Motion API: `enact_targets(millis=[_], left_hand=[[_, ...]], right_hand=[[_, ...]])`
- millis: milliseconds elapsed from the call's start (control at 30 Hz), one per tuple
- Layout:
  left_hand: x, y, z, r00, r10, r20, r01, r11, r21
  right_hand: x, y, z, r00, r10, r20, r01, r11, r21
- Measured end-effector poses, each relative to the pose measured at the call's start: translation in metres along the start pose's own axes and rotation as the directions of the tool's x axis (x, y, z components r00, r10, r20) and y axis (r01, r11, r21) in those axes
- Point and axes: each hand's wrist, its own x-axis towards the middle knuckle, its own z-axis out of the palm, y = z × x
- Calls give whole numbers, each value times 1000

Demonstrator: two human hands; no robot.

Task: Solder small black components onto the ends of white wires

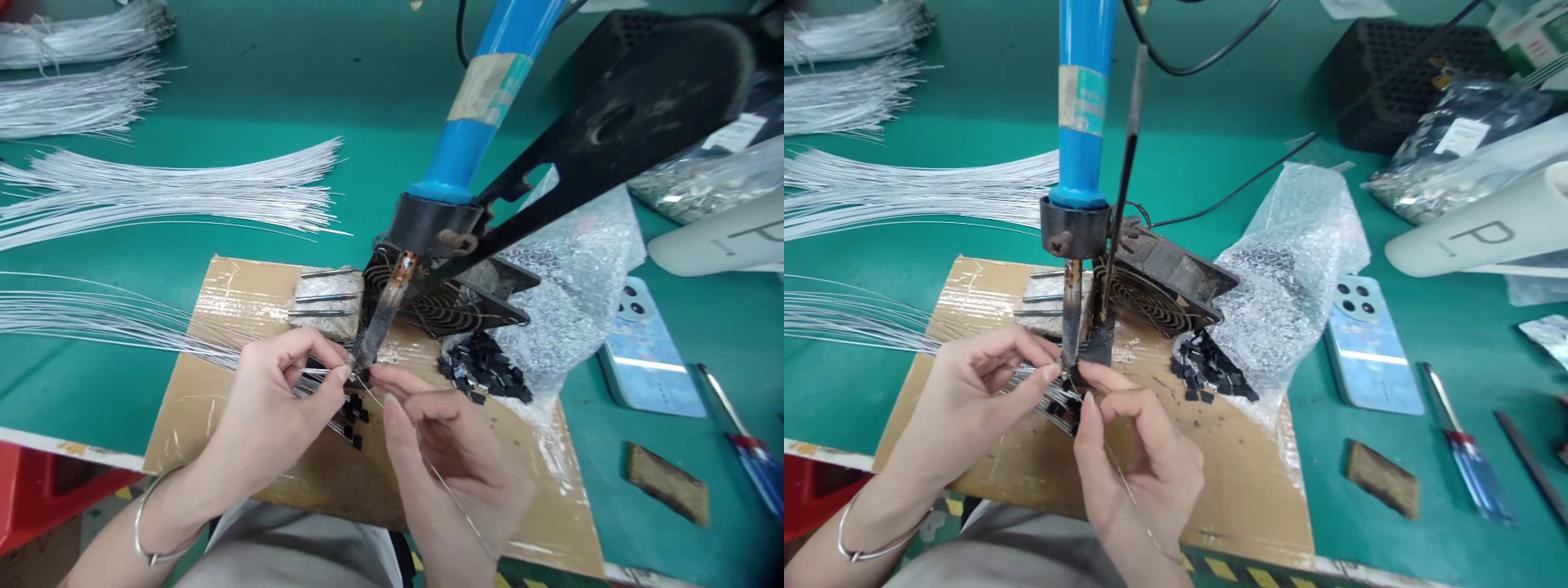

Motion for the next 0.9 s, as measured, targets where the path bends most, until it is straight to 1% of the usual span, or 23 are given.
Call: enact_targets(millis=[167, 367, 567, 900], left_hand=[[-2, 1, -1, 1000, -8, 4, 8, 1000, 4], [-2, 0, 0, 1000, -7, -5, 7, 1000, -2], [-2, -1, 0, 1000, -8, -3, 8, 1000, 10], [-2, 2, 0, 1000, 13, -7, -13, 1000, 18]], right_hand=[[0, -1, 0, 1000, -8, -1, 8, 1000, 11], [-1, -4, 0, 999, 44, 1, -44, 999, -7], [-1, 1, 1, 1000, -12, -3, 12, 1000, 14], [0, -5, 2, 1000, -12, -14, 12, 999, -41]])
